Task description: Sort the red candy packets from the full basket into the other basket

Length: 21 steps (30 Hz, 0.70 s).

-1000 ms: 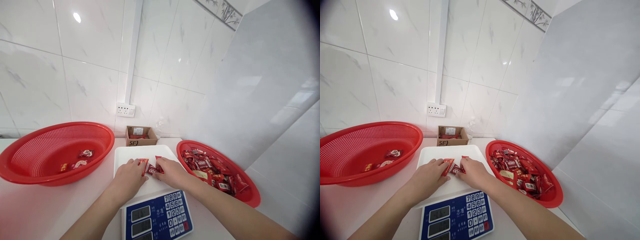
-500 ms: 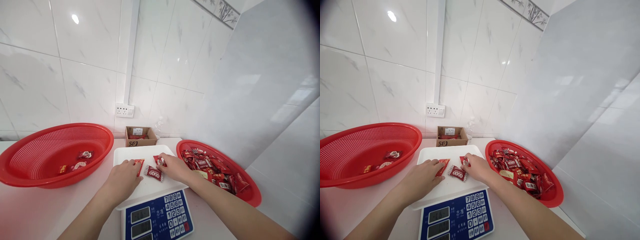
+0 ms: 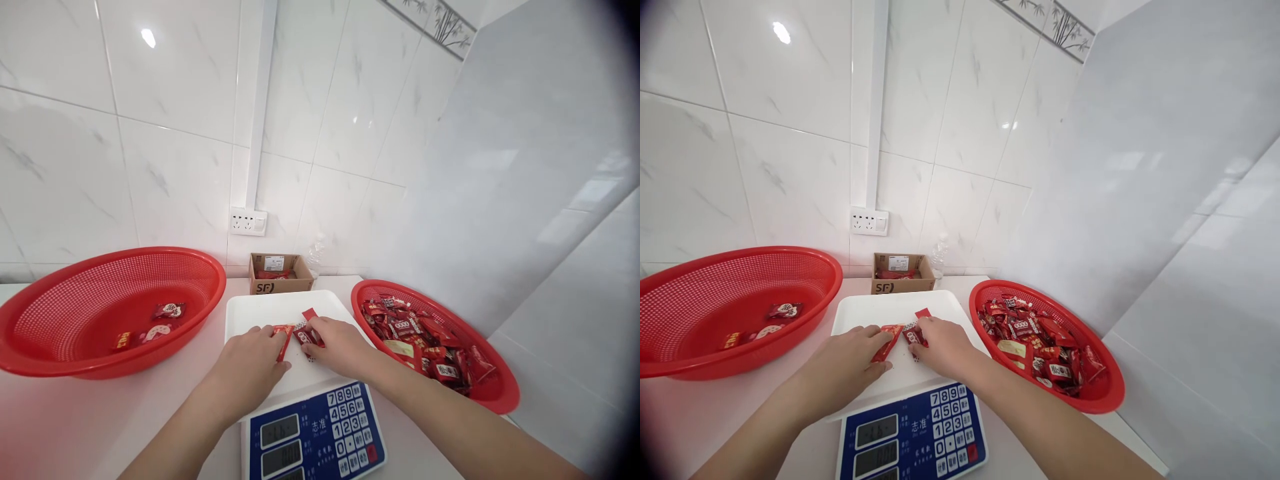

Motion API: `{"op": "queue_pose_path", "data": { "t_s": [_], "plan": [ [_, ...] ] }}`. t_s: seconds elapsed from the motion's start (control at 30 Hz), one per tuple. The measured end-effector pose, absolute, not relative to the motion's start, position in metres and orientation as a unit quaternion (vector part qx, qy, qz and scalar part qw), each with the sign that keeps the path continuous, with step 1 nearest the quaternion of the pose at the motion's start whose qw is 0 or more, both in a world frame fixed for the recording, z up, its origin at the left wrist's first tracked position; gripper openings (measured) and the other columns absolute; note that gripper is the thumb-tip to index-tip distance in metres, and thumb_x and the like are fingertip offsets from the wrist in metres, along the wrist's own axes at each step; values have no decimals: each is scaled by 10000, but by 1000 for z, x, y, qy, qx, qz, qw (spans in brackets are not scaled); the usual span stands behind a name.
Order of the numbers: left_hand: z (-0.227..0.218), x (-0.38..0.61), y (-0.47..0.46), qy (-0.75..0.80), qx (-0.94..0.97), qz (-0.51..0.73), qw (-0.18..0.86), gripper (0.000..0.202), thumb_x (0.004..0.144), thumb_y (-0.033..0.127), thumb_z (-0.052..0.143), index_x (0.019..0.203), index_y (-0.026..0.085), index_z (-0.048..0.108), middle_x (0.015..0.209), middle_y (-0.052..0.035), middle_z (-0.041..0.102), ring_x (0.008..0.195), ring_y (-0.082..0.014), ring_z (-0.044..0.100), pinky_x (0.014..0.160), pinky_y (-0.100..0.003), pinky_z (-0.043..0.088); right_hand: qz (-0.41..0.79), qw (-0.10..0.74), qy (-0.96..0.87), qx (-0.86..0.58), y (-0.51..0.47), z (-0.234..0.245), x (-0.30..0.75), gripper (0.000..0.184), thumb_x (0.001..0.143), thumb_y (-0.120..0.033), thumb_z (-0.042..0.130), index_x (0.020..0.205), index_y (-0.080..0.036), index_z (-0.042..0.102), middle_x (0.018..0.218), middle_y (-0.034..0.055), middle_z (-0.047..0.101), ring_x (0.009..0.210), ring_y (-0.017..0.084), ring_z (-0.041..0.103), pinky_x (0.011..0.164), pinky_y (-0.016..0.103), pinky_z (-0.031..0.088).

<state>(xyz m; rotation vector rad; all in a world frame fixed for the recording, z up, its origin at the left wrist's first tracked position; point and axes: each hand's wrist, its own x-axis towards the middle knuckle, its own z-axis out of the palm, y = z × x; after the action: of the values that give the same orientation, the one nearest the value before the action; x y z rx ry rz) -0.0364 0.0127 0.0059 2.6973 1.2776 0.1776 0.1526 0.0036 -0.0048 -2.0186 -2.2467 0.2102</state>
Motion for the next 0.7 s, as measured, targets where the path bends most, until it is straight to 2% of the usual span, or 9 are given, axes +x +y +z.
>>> {"op": "queue_pose_path", "data": {
  "t_s": [0.17,0.53,0.7],
  "plan": [
    [6,-30,6,413,906,50,76,285,875,272,456,1115,187,584,1080,-82,639,941,-282,585,707,-396,493,41,58,-738,-671,6,-10,151,273,846,-415,479,984,-202,580,986,65,664,847,237,620,620,300,350],
    [-1,-32,12,378,921,67,72,361,836,166,450,1171,213,577,1145,-68,628,976,-284,567,759,-429,509,82,83,-738,-665,6,-2,157,230,844,-421,509,930,-241,623,949,28,659,801,192,607,602,271,356],
    [-3,-33,13,376,921,74,77,361,822,177,476,1165,227,579,1126,-65,631,970,-284,564,754,-434,508,45,102,-688,-717,18,-3,173,264,864,-422,486,1004,-246,624,1060,47,644,878,200,611,640,275,378]
  ]
}}
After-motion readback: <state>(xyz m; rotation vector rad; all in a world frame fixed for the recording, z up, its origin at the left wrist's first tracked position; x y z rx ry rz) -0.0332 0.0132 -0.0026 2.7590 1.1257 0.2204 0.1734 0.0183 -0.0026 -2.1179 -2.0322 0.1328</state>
